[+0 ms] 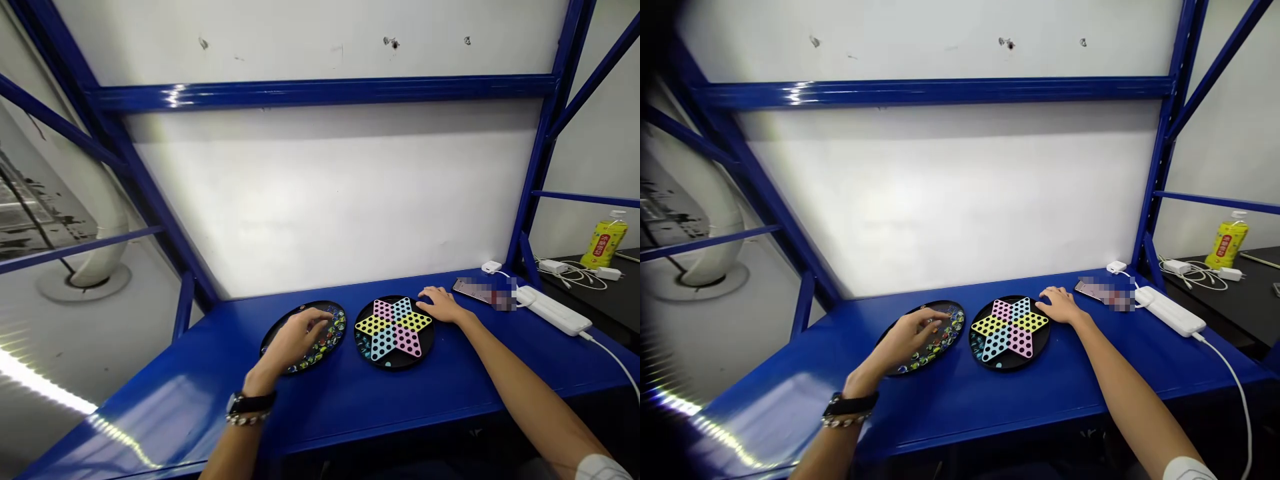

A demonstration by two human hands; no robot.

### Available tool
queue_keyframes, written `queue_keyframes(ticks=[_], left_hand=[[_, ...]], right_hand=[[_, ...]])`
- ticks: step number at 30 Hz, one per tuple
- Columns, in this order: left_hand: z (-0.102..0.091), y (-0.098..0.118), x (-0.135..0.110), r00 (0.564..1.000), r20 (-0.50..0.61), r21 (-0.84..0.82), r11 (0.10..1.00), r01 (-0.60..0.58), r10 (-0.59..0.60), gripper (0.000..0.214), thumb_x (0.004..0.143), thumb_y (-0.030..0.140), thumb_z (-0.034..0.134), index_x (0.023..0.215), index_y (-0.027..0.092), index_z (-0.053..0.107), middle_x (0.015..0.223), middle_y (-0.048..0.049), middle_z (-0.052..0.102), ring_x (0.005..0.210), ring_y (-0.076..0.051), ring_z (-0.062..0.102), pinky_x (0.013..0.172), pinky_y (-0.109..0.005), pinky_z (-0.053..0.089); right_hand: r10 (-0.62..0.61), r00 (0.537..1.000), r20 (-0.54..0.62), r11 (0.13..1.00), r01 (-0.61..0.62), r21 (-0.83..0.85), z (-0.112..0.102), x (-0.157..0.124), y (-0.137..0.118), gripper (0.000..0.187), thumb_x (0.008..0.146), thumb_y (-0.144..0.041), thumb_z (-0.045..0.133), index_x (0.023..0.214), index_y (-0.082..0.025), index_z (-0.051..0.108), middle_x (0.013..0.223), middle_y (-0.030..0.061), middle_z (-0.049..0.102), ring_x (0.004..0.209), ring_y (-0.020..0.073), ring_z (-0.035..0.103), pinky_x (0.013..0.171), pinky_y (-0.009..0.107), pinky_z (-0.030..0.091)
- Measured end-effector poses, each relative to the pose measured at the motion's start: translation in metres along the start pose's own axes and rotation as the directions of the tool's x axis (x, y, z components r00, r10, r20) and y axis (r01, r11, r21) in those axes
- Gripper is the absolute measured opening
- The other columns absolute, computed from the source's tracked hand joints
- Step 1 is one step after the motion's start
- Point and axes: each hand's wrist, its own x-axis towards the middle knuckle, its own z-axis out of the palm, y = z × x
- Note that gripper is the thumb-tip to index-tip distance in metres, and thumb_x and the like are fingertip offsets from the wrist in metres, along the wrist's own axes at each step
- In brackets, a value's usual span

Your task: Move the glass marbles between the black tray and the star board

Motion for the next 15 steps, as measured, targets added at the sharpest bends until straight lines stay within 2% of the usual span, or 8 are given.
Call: queue_keyframes(ticks=[2,5,8,12,15], left_hand=[[-0.011,-0.022,-0.005,0.994,-0.022,0.038,0.993,0.108,-0.107,0.045,0.088,0.047,0.043,0.114,0.022,0.070,0.118,-0.0076,0.072,0.102,-0.026,0.066,0.090,-0.035,0.051],[-0.021,-0.042,-0.013,0.966,0.120,0.058,0.973,0.223,-0.229,0.050,0.083,0.050,0.046,0.115,0.019,0.069,0.114,-0.0090,0.073,0.099,-0.027,0.067,0.086,-0.036,0.052],[-0.023,-0.039,-0.017,0.948,0.240,0.022,0.978,0.209,-0.208,0.051,0.081,0.053,0.047,0.113,0.020,0.069,0.107,-0.0068,0.074,0.094,-0.026,0.068,0.082,-0.034,0.053],[-0.025,-0.025,-0.017,0.956,0.237,-0.035,0.982,0.188,-0.175,0.052,0.080,0.058,0.047,0.109,0.022,0.071,0.100,-0.0062,0.075,0.091,-0.026,0.068,0.080,-0.033,0.053],[-0.032,-0.030,-0.021,0.950,0.264,-0.114,0.972,0.204,-0.169,0.052,0.079,0.059,0.049,0.108,0.022,0.071,0.103,-0.0065,0.075,0.094,-0.026,0.068,0.082,-0.033,0.053]], right_hand=[[0.002,1.000,0.003,1.000,-0.002,-0.004,-0.001,0.000,-0.001,0.050,0.093,-0.058,0.039,0.129,-0.029,0.058,0.151,0.0045,0.045,0.140,0.0321,0.033,0.110,0.047,0.030],[0.006,1.000,0.009,1.000,-0.006,0.005,-0.002,-0.002,-0.002,0.051,0.093,-0.057,0.039,0.130,-0.027,0.058,0.151,0.0055,0.044,0.140,0.0321,0.034,0.111,0.048,0.029],[0.008,1.000,0.007,1.000,-0.008,0.007,-0.002,-0.003,-0.002,0.051,0.093,-0.057,0.039,0.130,-0.027,0.058,0.152,0.0057,0.044,0.140,0.0321,0.034,0.112,0.049,0.028],[0.013,1.000,0.006,1.000,-0.013,0.001,-0.001,-0.002,-0.001,0.051,0.093,-0.057,0.038,0.129,-0.028,0.058,0.152,0.0051,0.043,0.140,0.0325,0.033,0.112,0.050,0.028],[0.009,1.000,0.009,1.000,-0.009,0.013,0.001,-0.001,0.001,0.051,0.092,-0.058,0.038,0.129,-0.028,0.058,0.153,0.0046,0.043,0.142,0.0322,0.031,0.113,0.050,0.027]])
